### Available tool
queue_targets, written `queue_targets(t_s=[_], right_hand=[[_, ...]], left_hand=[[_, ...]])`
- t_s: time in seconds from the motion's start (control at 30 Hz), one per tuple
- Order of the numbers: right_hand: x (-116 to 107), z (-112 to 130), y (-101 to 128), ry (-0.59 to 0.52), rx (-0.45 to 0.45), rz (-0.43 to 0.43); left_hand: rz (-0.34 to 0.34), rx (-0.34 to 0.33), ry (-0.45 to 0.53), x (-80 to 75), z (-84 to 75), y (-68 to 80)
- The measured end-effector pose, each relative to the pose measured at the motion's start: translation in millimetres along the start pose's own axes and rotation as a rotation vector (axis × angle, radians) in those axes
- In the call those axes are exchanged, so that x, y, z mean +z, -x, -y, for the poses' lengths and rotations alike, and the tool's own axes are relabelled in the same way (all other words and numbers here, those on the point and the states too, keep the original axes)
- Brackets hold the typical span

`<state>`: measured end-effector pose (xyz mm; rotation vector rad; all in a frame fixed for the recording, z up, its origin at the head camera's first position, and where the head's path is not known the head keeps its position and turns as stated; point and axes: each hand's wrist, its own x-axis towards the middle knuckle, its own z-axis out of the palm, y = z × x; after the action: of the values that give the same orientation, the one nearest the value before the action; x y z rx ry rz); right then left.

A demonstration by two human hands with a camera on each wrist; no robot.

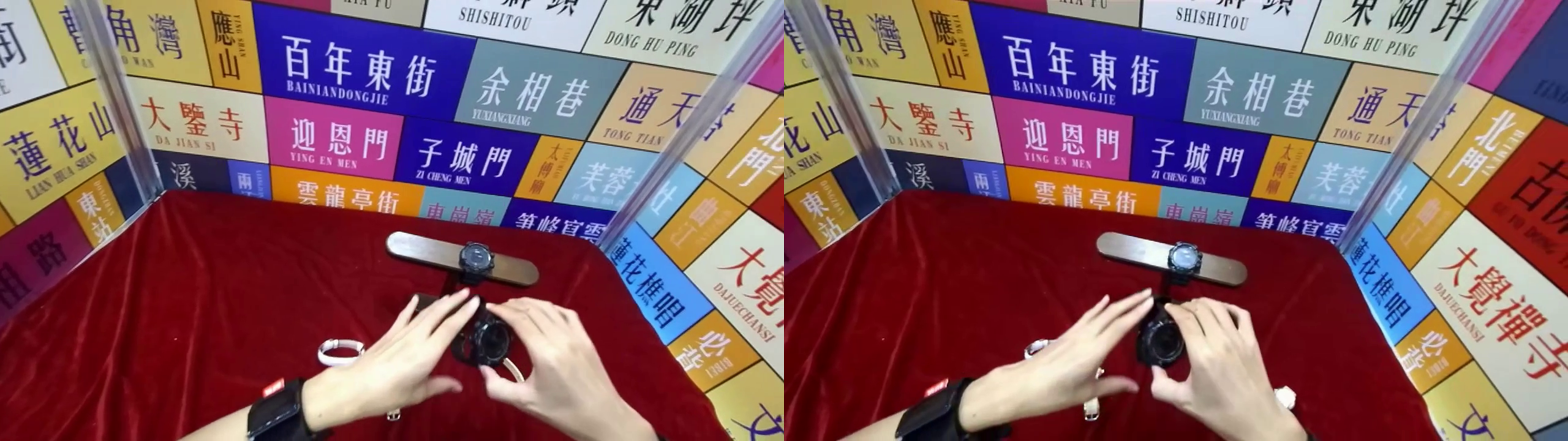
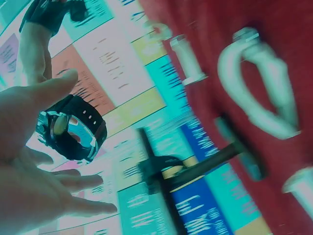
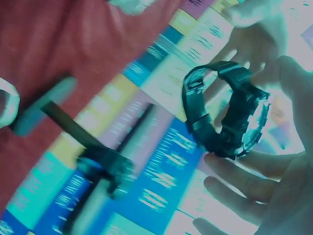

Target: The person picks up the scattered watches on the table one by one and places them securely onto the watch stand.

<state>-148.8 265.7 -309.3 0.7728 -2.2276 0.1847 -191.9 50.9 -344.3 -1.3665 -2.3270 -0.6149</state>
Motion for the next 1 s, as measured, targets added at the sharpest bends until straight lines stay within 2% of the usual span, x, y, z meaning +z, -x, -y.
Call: queue_targets(t_s=[0.17,0.33,0.5,0.67,0.87,1.0], right_hand=[[-9.9,11.5,-4.4,0.028,0.012,-0.039],[-11.1,18.9,-6.5,0.045,0.036,-0.057],[-8.1,21.3,-8.3,0.030,0.032,-0.061],[3.5,19.1,-6.7,-0.011,0.034,-0.007],[22.2,12.2,-6.4,-0.041,0.025,0.008],[26.2,6.2,-8.4,-0.063,0.055,0.071]], left_hand=[[-0.084,0.050,0.027,-14.5,0.6,-15.1],[-0.085,0.118,0.118,-18.7,5.0,-18.1],[-0.087,0.150,0.194,-13.0,6.3,-18.6],[-0.072,0.114,0.219,-5.1,12.5,-16.5],[0.022,-0.009,0.229,0.9,20.6,-12.2],[0.018,-0.011,0.243,2.5,30.5,-10.9]])
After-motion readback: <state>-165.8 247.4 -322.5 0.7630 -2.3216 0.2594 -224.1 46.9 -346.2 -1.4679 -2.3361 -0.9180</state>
